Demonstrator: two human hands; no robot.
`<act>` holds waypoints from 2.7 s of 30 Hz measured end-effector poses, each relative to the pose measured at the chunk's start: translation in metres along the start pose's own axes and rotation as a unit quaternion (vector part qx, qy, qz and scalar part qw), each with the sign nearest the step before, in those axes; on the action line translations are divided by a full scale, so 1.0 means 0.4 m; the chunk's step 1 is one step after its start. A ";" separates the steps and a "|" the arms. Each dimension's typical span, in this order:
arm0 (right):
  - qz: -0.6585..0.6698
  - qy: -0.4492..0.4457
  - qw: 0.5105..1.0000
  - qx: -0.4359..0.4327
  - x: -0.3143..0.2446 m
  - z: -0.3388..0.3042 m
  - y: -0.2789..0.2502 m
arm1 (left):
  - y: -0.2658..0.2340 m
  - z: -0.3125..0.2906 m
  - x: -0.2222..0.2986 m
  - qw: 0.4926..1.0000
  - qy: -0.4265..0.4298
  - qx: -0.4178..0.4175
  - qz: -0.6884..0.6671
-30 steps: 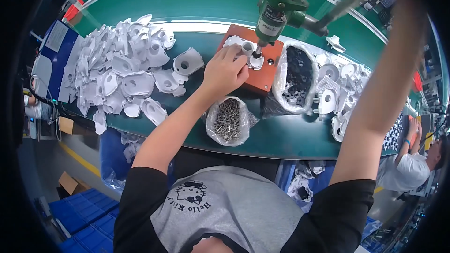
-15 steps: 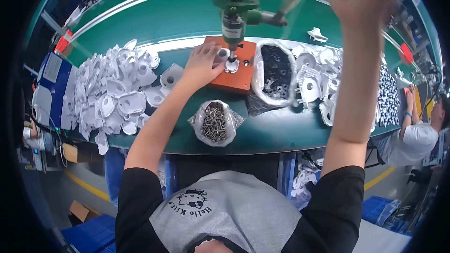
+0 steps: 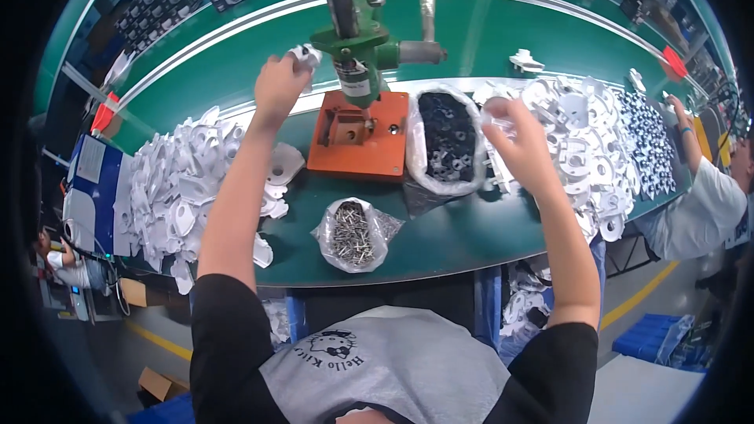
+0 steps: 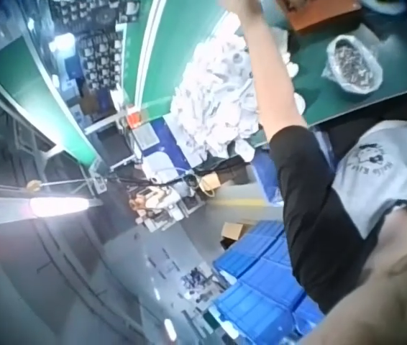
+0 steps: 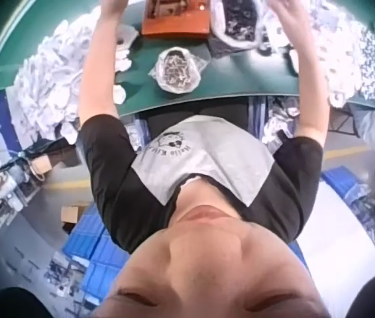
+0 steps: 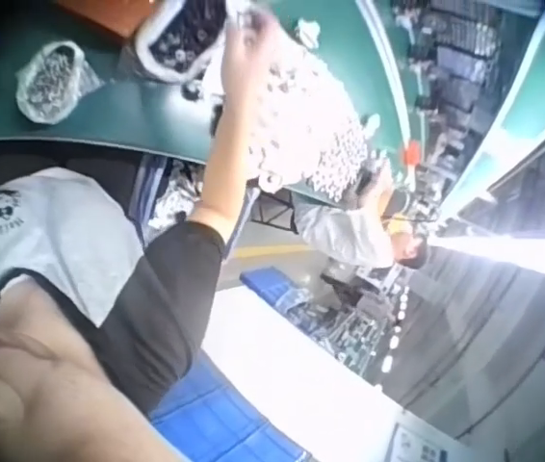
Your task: The recorder is inserting small metal components into white plastic housings using a manual press machine at an assembly line station.
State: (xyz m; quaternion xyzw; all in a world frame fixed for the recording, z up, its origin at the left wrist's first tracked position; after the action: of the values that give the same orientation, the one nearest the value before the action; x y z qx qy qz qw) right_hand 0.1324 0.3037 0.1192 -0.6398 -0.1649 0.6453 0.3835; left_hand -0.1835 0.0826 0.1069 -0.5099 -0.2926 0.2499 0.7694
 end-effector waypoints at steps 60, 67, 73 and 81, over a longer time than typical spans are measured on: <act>0.559 0.065 0.816 -0.133 -0.170 -0.049 0.451 | -0.010 -0.535 0.284 0.813 0.086 0.051 -0.573; 0.698 0.060 0.706 -0.108 -0.164 -0.048 0.461 | -0.024 -0.554 0.327 0.813 0.130 -0.021 -0.567; 0.840 0.036 0.500 -0.207 -0.186 -0.091 0.543 | -0.086 -0.562 0.366 0.900 0.290 -0.026 -0.325; 0.692 0.164 0.607 -0.354 -0.201 -0.155 0.622 | -0.113 -0.515 0.296 0.937 0.222 0.007 -0.270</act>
State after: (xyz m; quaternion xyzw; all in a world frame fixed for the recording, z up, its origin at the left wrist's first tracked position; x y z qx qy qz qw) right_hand 0.1115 0.0675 -0.0074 -0.7439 0.1773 0.4942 -0.4134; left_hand 0.0491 0.0159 0.1084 -0.4489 -0.2390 -0.0852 0.8568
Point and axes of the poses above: each hand's wrist, its own z-axis towards the middle knuckle, its own y-axis out of the palm, x = y × z, the point moved 10 cm from there along z, towards the middle knuckle, and after that the axes turned 15 degrees about -x, right-handed, at the moved point
